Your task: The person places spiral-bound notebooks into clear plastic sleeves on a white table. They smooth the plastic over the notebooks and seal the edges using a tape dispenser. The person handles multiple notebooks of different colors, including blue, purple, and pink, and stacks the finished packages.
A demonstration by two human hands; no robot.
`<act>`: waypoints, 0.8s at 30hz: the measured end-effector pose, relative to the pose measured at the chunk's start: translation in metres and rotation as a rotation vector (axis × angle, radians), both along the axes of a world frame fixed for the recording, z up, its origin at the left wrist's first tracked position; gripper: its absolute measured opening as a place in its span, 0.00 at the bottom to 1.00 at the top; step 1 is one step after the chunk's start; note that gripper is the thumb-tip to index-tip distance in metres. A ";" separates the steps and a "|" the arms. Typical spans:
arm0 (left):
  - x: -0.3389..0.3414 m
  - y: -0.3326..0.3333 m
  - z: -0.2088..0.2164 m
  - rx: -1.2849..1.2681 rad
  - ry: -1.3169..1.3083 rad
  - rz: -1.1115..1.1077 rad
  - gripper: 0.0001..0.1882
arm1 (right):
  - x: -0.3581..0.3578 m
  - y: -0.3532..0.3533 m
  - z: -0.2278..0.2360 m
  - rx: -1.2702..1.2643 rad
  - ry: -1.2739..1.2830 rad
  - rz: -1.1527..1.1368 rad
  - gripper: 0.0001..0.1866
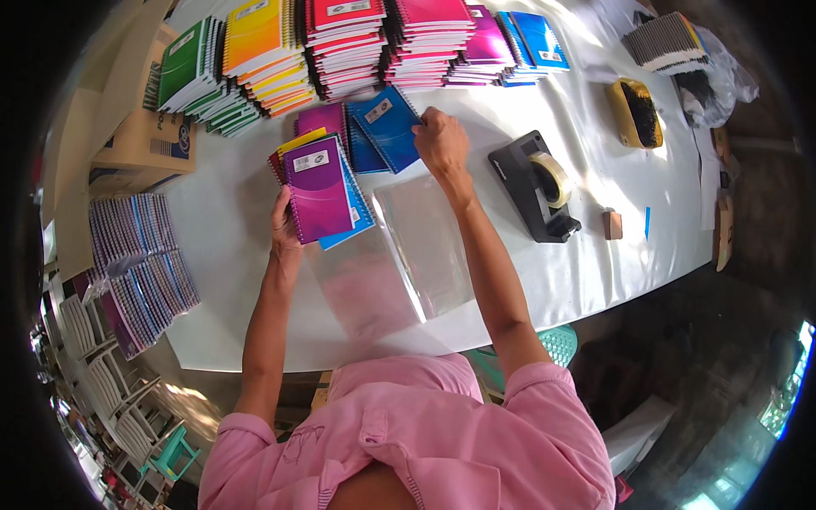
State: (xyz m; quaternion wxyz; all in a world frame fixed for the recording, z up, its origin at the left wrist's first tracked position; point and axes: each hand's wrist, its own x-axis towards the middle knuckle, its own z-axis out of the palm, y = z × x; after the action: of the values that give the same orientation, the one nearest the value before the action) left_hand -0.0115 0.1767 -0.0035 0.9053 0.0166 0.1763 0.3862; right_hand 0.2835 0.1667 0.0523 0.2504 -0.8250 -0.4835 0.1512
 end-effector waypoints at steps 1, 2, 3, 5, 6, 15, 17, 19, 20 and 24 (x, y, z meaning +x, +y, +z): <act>0.002 0.000 0.000 0.010 -0.009 0.001 0.26 | 0.005 0.001 0.000 0.044 0.006 0.028 0.09; 0.001 0.000 -0.001 0.022 -0.013 0.010 0.26 | 0.007 0.002 -0.006 0.062 0.012 0.065 0.09; 0.002 0.001 -0.001 0.034 -0.017 0.017 0.26 | 0.009 0.002 -0.015 0.080 0.017 0.102 0.09; 0.001 0.001 -0.001 0.039 -0.023 0.033 0.26 | 0.010 0.000 -0.027 0.142 0.129 0.147 0.11; 0.001 0.000 -0.001 0.039 -0.022 0.044 0.26 | 0.008 -0.002 -0.029 0.194 0.123 0.131 0.11; 0.000 0.002 -0.003 0.063 0.017 0.061 0.25 | -0.026 -0.013 -0.012 -0.043 -0.029 0.040 0.12; -0.001 0.003 -0.005 0.061 -0.006 0.053 0.25 | -0.026 -0.012 -0.008 -0.134 -0.083 0.061 0.10; -0.003 0.003 -0.006 0.066 -0.014 0.044 0.25 | -0.029 -0.014 -0.003 -0.037 -0.162 0.035 0.06; -0.002 0.003 -0.004 0.072 -0.012 0.036 0.25 | -0.030 -0.015 0.002 0.009 -0.202 0.020 0.05; -0.009 0.003 0.001 0.062 0.010 0.010 0.26 | -0.005 -0.010 0.072 0.332 -0.072 0.328 0.08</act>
State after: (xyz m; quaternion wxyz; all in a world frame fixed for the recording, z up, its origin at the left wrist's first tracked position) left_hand -0.0202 0.1794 -0.0028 0.9015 0.0454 0.1687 0.3960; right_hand 0.2789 0.1566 0.1247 0.3373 -0.6878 -0.6379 0.0786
